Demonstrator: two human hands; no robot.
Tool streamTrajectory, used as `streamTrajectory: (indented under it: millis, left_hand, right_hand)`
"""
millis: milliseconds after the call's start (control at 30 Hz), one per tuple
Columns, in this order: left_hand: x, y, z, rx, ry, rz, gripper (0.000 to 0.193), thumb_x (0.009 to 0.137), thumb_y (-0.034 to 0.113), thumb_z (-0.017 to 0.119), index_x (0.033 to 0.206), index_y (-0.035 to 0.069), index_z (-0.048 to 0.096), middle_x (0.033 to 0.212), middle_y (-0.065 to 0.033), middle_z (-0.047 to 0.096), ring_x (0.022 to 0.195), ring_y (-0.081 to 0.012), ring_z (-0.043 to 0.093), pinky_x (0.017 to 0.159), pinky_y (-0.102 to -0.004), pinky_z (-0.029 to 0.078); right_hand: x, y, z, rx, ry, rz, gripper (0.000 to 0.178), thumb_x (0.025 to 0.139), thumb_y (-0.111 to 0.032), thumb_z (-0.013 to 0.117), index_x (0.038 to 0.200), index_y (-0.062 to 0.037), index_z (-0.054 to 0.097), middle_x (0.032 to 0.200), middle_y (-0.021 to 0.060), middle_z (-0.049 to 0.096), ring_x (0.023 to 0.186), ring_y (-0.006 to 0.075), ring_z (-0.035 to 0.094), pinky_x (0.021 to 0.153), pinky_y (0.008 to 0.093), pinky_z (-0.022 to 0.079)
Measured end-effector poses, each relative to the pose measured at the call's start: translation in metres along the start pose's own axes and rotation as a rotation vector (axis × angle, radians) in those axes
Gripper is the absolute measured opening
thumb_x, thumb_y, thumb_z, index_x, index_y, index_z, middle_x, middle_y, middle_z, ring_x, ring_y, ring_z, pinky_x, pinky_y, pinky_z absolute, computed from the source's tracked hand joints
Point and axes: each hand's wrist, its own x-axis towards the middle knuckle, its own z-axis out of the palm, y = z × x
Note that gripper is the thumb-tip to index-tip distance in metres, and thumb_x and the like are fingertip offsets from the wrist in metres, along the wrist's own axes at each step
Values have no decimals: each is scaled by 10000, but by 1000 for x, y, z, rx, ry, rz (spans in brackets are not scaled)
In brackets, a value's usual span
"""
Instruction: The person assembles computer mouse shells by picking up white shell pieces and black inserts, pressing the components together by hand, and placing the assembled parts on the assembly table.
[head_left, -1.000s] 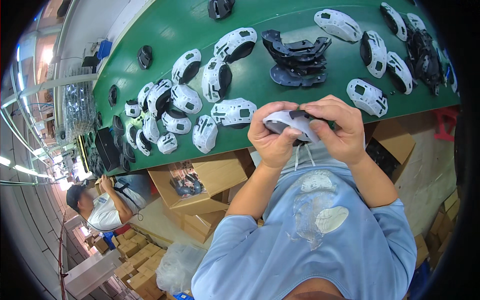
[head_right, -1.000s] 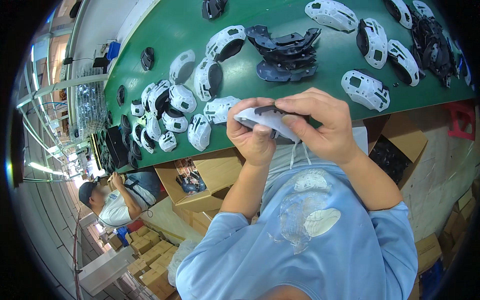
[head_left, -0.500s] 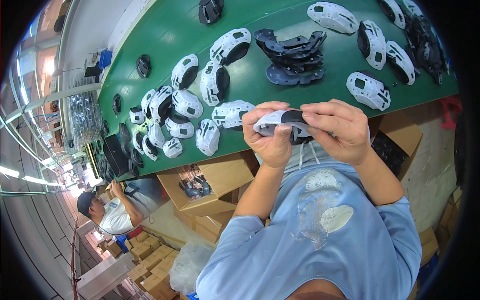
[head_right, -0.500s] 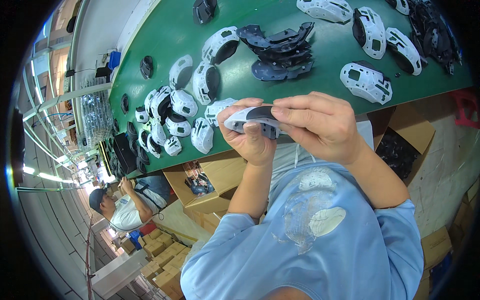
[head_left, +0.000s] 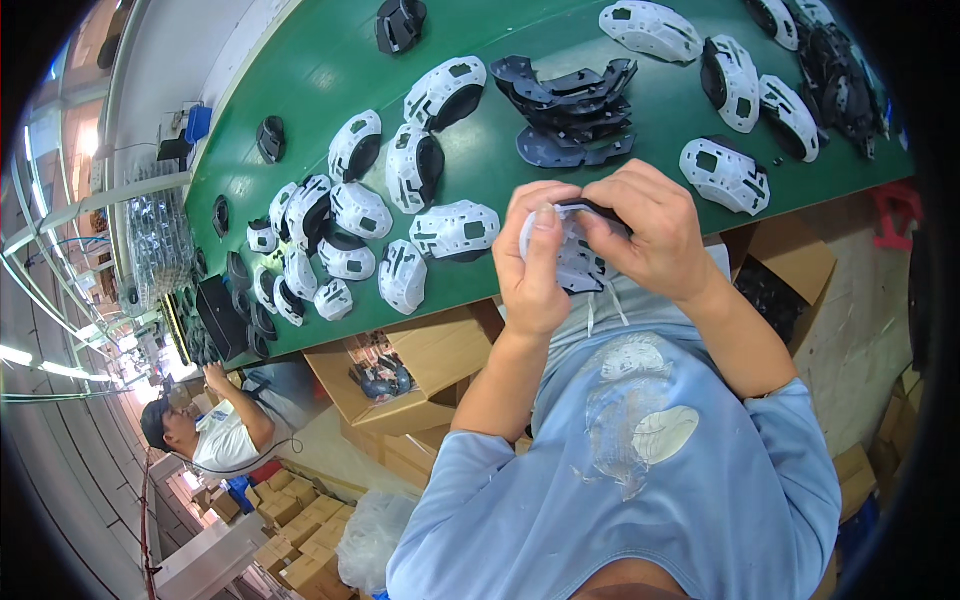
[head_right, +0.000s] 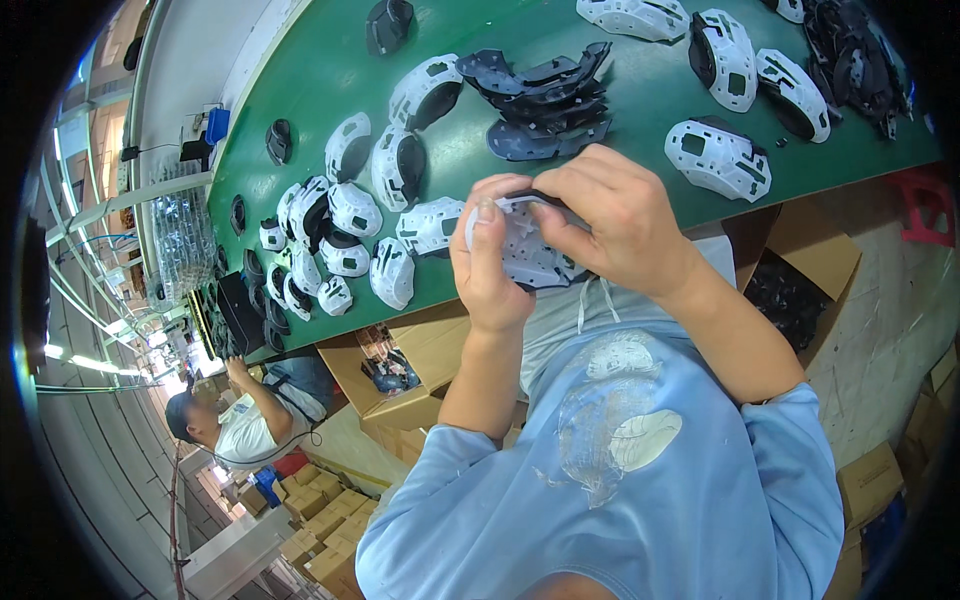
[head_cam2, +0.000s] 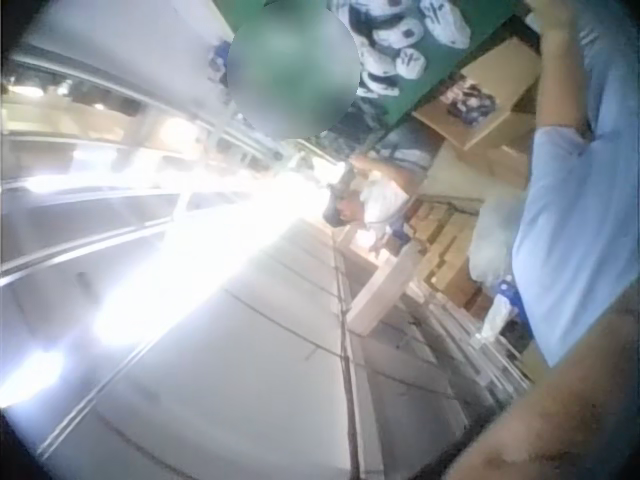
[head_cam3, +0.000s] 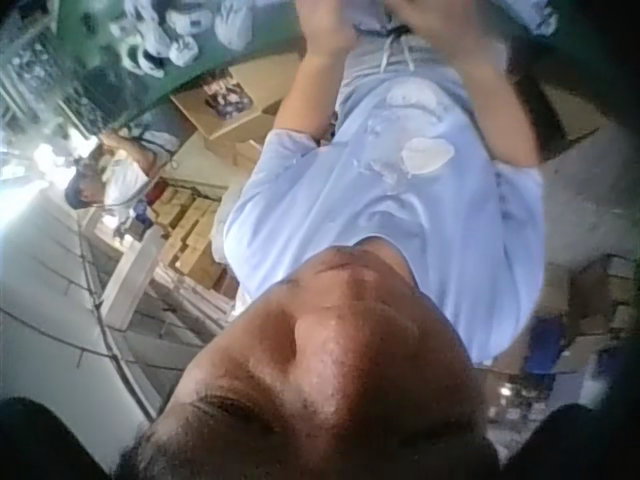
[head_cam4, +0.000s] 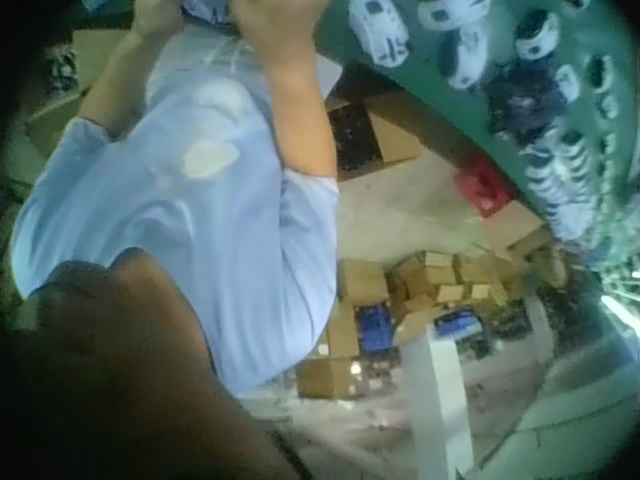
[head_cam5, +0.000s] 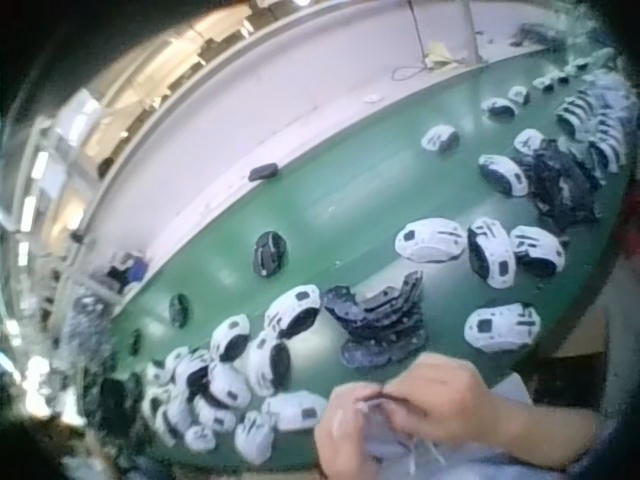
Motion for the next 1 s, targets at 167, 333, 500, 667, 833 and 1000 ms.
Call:
streamTrajectory:
  millis: [167, 333, 500, 667, 833, 1000]
  left_hand:
    - [1, -9, -5, 225, 95, 94, 377, 1048, 270, 435, 1061, -45, 642, 1104, -126, 623, 1004, -183, 578, 914, -319, 442]
    - [8, -7, -5, 86, 258, 143, 350, 1049, 270, 465, 1052, -35, 637, 1062, -125, 642, 955, -174, 599, 860, -301, 471]
    - [8, -13, -10, 59, 315, 253, 351, 1052, 303, 457, 1029, -8, 617, 1008, -126, 665, 836, -175, 633, 771, -313, 518]
    - [8, -3, -19, 111, 452, 228, 346, 1054, 302, 448, 1005, 2, 612, 978, -121, 674, 809, -152, 625, 743, -295, 514]
    - [3, -2, -37, 174, 407, 240, 305, 1046, 260, 476, 983, -3, 618, 957, -121, 678, 803, -143, 622, 742, -289, 512]
    - [-13, -9, -29, -209, 482, 144, 483, 1023, 388, 570, 1330, 46, 420, 1302, -168, 556, 1106, -252, 599, 933, -398, 516]
  right_hand:
    - [7, 7, -1, 2, -94, -67, 164, 766, -57, 738, 912, -16, 677, 785, 105, 654, 673, 287, 591, 613, 384, 489]
    - [12, 6, 1, 38, -94, -24, 192, 796, -74, 718, 971, -9, 672, 823, 125, 673, 732, 308, 639, 653, 400, 518]
    - [-2, 6, 23, 61, -109, 55, 188, 845, -91, 656, 1008, 2, 658, 857, 163, 688, 757, 342, 668, 692, 418, 537]
    - [3, 9, 36, 46, -232, 28, 184, 840, -77, 645, 996, 13, 614, 781, 167, 665, 713, 340, 667, 661, 423, 542]
    - [0, 9, 45, 32, -285, -9, 193, 827, -55, 649, 1006, 4, 612, 762, 157, 656, 694, 323, 664, 635, 402, 538]
    - [13, 1, 49, -31, -38, -89, 315, 797, -52, 666, 1111, -19, 656, 890, 118, 691, 784, 300, 656, 687, 392, 545]
